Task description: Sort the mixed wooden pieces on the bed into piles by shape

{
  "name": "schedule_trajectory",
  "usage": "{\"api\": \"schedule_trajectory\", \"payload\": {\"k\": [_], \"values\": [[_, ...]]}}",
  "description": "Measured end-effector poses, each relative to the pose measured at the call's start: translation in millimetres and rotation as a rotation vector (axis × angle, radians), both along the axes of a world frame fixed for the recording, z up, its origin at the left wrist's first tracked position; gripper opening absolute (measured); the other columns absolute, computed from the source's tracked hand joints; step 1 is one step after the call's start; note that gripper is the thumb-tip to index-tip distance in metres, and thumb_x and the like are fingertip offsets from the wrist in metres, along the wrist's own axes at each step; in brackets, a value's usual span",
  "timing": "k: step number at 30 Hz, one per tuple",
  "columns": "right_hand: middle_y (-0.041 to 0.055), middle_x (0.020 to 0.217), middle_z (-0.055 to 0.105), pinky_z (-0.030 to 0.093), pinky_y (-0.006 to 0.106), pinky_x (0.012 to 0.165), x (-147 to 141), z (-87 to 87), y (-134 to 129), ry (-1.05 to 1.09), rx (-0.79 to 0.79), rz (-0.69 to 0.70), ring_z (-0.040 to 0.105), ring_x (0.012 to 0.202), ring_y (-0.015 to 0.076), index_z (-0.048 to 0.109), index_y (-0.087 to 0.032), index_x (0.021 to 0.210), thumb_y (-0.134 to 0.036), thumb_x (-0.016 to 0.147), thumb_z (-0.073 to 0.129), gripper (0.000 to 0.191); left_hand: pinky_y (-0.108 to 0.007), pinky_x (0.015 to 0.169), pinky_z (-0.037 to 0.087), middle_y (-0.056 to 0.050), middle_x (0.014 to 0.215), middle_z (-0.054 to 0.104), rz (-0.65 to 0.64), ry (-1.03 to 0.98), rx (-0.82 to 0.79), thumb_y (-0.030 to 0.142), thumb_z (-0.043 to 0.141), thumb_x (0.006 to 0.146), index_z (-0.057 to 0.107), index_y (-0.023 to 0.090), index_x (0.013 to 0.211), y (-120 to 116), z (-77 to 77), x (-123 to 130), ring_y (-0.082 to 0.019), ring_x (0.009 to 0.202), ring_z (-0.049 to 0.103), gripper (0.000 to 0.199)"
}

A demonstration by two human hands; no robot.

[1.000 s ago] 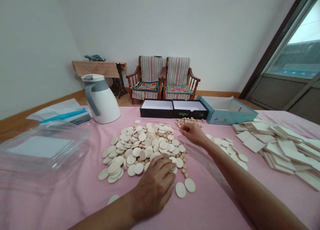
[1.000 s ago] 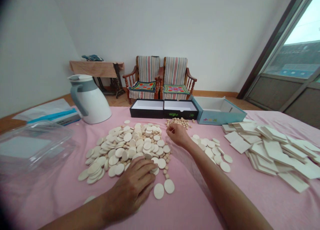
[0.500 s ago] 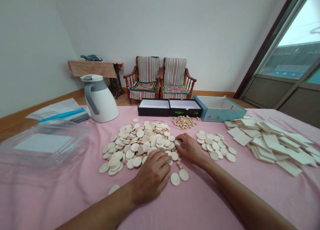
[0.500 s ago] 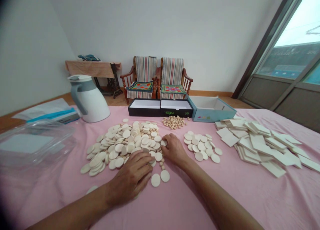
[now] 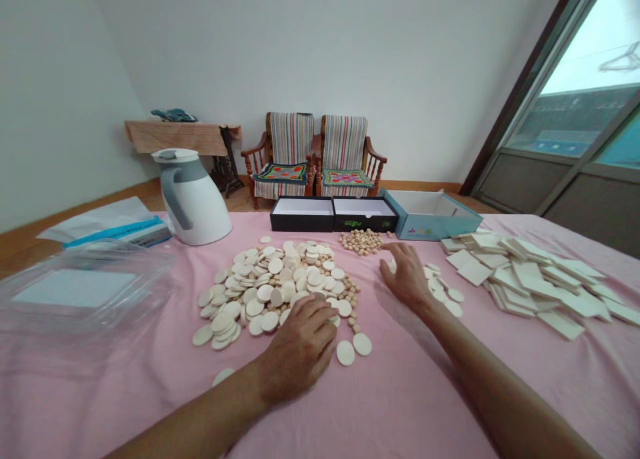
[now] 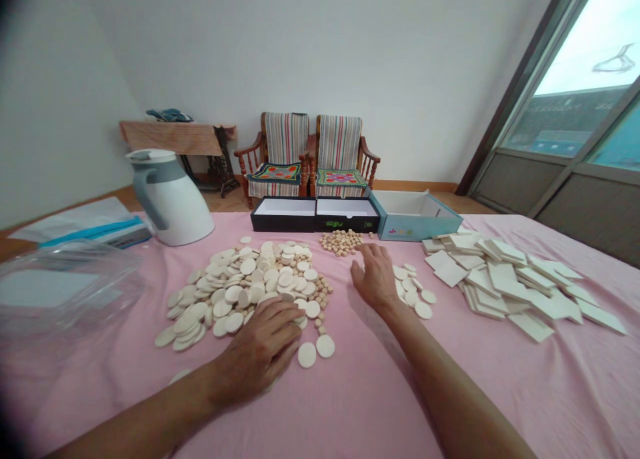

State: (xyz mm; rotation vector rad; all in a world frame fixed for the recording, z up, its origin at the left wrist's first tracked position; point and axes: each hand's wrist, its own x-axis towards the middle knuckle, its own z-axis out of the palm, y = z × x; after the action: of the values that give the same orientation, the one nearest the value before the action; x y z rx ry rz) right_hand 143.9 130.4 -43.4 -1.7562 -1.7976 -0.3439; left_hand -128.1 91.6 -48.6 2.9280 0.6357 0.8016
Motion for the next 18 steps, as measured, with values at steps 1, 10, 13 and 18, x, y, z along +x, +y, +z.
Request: {"api": "schedule_trajectory", "payload": {"k": [1, 10, 13, 18], "values": [[0.0137, 0.12, 0.059, 0.038, 0.041, 0.094, -8.9, -2.6, 0.7, 0.0, -0.005, 0.144, 0.048, 0.112, 0.0267, 0.057, -0.015, 0.12, -0.018, 0.085, 0.044, 0.038, -0.046, 0.108, 0.033, -0.007, 0.117, 0.062, -0.002, -0.001, 0.0, 0.016, 0.05, 0.09, 0.061, 0.016, 0.097, 0.0, 0.2, 0.1, -0.023, 0.115, 0.05, 0.013], [0.0112, 0.14, 0.048, 0.037, 0.043, 0.099, -59.1, -16.4, -3.1, -0.114, -0.275, 0.577, 0.042, 0.126, 0.0234, 0.042, -0.022, 0.14, -0.009, 0.087, 0.042, 0.055, -0.045, 0.108, 0.034, -0.007, 0.115, 0.062, -0.01, -0.001, -0.003, 0.015, 0.05, 0.09, 0.061, 0.016, 0.098, 0.2, 0.4, 0.3, -0.021, 0.113, 0.051, 0.014], [0.0126, 0.127, 0.057, 0.042, 0.038, 0.093, -59.6, -19.3, -2.0, -0.024, -0.213, 0.567, 0.05, 0.114, 0.0217, 0.054, -0.019, 0.129, -0.01, 0.089, 0.044, 0.042, -0.046, 0.108, 0.034, -0.007, 0.115, 0.062, -0.011, 0.001, -0.001, 0.015, 0.051, 0.089, 0.062, 0.016, 0.096, 0.4, 0.7, 0.2, -0.022, 0.113, 0.051, 0.013], [0.011, 0.105, 0.065, 0.045, 0.034, 0.086, -56.4, -16.6, -1.8, 0.087, -0.119, 0.501, 0.056, 0.099, 0.0202, 0.063, -0.018, 0.114, -0.009, 0.089, 0.043, 0.033, -0.046, 0.107, 0.035, -0.007, 0.114, 0.063, -0.011, -0.002, -0.007, 0.015, 0.051, 0.089, 0.062, 0.016, 0.098, 0.2, 2.4, 0.4, -0.022, 0.112, 0.052, 0.015]]}}
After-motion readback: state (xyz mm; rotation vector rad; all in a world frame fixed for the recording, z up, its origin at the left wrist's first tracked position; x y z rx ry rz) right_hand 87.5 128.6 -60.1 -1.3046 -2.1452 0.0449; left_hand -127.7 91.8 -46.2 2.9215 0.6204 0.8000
